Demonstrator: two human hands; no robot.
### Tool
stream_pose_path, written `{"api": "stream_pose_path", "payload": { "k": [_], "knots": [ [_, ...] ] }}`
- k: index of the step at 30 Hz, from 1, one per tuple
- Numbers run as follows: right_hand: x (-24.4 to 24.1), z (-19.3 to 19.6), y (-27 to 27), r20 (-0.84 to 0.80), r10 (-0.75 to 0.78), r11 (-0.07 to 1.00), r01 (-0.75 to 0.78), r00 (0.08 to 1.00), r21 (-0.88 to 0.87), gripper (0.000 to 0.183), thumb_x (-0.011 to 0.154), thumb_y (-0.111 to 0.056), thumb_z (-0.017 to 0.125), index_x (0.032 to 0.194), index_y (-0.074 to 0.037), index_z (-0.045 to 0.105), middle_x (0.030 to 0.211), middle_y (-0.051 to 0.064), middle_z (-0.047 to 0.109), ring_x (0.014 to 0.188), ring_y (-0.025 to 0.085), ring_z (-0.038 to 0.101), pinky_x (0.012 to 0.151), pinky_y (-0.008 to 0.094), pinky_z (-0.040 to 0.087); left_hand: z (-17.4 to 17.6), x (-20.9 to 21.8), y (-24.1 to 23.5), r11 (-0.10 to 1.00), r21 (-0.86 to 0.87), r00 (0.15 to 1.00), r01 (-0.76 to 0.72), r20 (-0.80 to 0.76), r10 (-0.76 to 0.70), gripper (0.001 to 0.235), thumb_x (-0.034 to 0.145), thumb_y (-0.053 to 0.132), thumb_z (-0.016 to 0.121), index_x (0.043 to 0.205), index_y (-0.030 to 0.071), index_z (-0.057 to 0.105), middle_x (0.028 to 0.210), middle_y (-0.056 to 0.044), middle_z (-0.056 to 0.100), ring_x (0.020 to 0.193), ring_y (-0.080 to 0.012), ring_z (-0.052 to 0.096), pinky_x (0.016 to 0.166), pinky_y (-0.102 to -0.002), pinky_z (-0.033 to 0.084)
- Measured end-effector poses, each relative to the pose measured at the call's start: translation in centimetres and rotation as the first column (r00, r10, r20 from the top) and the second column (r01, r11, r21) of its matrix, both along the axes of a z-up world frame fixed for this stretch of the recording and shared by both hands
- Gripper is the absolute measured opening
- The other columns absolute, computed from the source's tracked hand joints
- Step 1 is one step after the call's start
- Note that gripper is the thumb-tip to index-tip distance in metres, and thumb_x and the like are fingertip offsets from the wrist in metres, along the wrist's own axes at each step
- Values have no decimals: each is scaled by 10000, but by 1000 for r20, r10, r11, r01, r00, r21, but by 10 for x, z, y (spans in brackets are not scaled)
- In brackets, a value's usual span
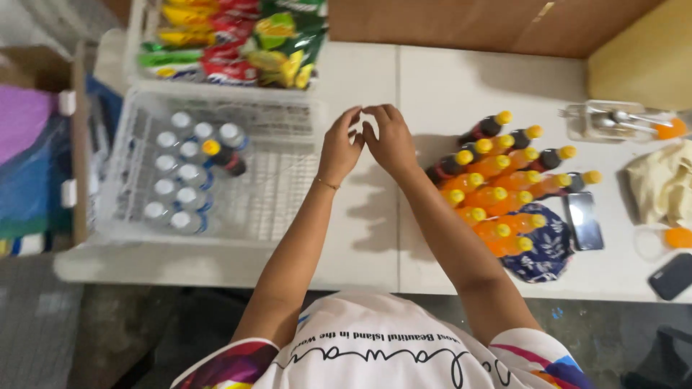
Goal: Arranging and organizing small beverage bottles from crates onto a table.
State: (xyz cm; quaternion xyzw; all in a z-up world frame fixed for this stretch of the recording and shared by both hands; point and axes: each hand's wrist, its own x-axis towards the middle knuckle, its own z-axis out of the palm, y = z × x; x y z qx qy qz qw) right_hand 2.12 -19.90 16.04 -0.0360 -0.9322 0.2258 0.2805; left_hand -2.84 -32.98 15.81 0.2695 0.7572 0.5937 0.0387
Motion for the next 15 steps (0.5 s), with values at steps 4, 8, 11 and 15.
{"api": "stream_pose_path", "payload": {
  "k": [4,8,11,15],
  "knots": [
    [-37,6,-77,-12,102,994,-102,995,-47,234,944,-39,670,1172,-90,674,1036,95,631,1027,310,692,852,387,601,-20,-36,-77,997,-16,997,-75,-5,75,556,859,-115,627,1394,19,559,1337,-269,610,1248,-432,611,992,-438,603],
    [-84,-19,-142,166,218,975,-208,962,-78,306,935,-116,680,1240,-132,655,1095,128,625,1043,392,679,846,466,600,-55,-73,-150,957,-142,959,-253,-165,229,560,815,15,753,1350,45,589,1268,-215,650,1201,-393,644,969,-458,595],
    [-121,-55,-184,330,272,962,-257,904,-89,385,913,-154,698,1294,-159,641,1143,136,625,1068,413,679,851,504,605,-91,-96,-201,902,-241,922,-359,-243,302,593,780,58,808,1332,21,596,1246,-220,655,1195,-400,642,1008,-472,562],
    [-157,-91,-230,486,323,942,-328,812,-77,558,881,-162,723,1416,-178,567,1241,189,601,1110,477,668,873,560,606,-154,-128,-246,838,-295,881,-458,-274,385,650,754,115,848,1331,-7,576,1212,-251,652,1167,-425,648,1015,-475,548]
  ]
}}
